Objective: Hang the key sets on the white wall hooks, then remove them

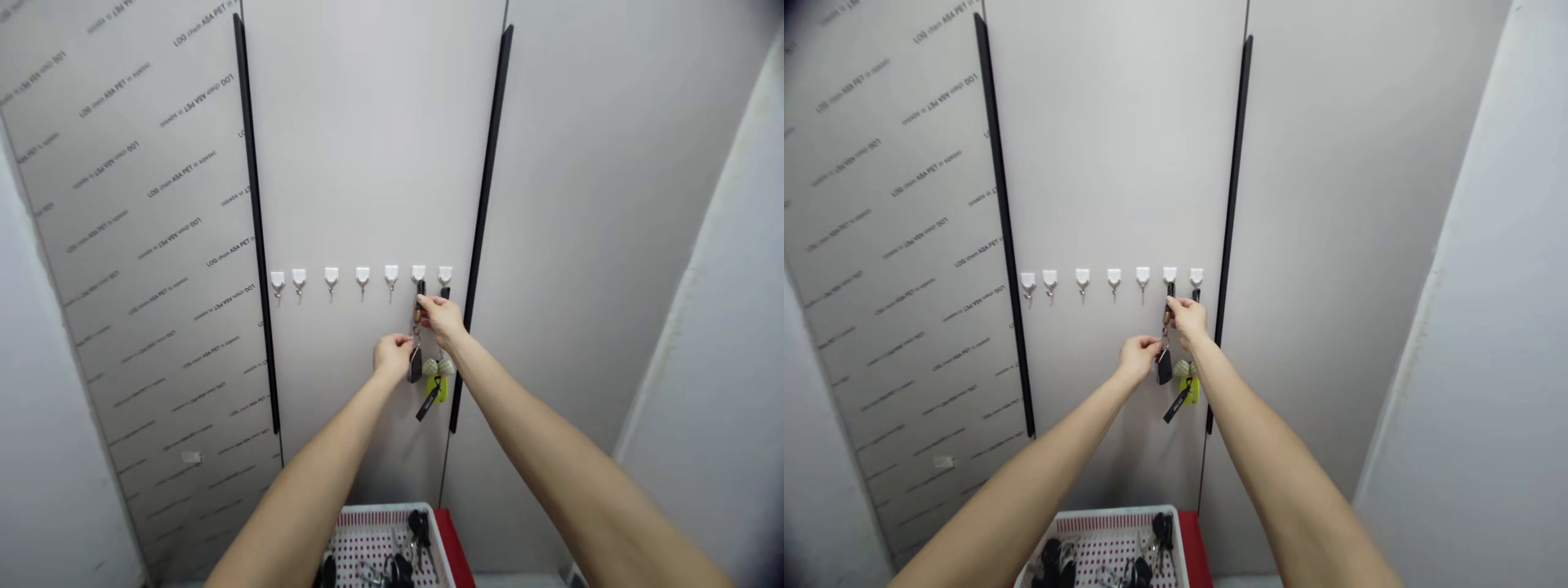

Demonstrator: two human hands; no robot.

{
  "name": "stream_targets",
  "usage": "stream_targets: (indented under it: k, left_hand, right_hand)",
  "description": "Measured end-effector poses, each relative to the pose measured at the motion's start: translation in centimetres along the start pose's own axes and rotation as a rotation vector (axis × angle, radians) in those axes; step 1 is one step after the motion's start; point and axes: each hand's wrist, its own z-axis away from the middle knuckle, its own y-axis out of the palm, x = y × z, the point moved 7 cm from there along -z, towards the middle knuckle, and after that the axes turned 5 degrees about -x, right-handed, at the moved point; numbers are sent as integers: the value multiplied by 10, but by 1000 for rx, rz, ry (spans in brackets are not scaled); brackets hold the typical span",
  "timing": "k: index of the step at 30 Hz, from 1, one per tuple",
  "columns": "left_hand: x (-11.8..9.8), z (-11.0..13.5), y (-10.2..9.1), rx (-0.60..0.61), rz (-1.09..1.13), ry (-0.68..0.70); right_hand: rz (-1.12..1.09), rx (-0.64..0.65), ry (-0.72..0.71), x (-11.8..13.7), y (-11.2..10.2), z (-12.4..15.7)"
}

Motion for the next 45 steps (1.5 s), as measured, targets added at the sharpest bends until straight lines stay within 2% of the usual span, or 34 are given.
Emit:
stream_targets:
  k: [6,11,14,16,19,24,26,29,32,38,42,45]
  left_hand:
    - [3,-1,2,-1,-106,-11]
    - [5,3,-2,31,-125,20]
    - [15,14,-8,98,-115,10]
    - [27,29,-16,149,-89,-7]
    - [57,63,-32,218,-26,-43]
    - [130,143,-55,297,-120,-142]
    - [154,172,-59,319,-188,-147]
    - [171,199,-59,371,-319,-60]
    - [173,210,-56,416,-444,21]
    - [172,213,-48,519,-603,76]
    - [174,209,-45,478,-701,101]
    - [176,206,-39,492,-803,135]
  right_hand:
    - [104,-20,-20,-6,-2,-2]
    - [209,-56,-110,-7,-8,2]
    - [277,-96,-166,-7,-17,15]
    - [356,-87,-245,-11,-23,35]
    - [506,96,-330,-35,-23,84]
    - [741,609,-239,-118,-25,192]
    - [818,735,-239,-144,-31,225]
    - [943,839,-285,-169,-39,251]
    - [1012,909,-349,-178,-43,260]
    - [1109,871,-357,-177,-40,257]
    - [1272,811,-327,-178,-32,253]
    - [1298,804,-326,-180,-27,254]
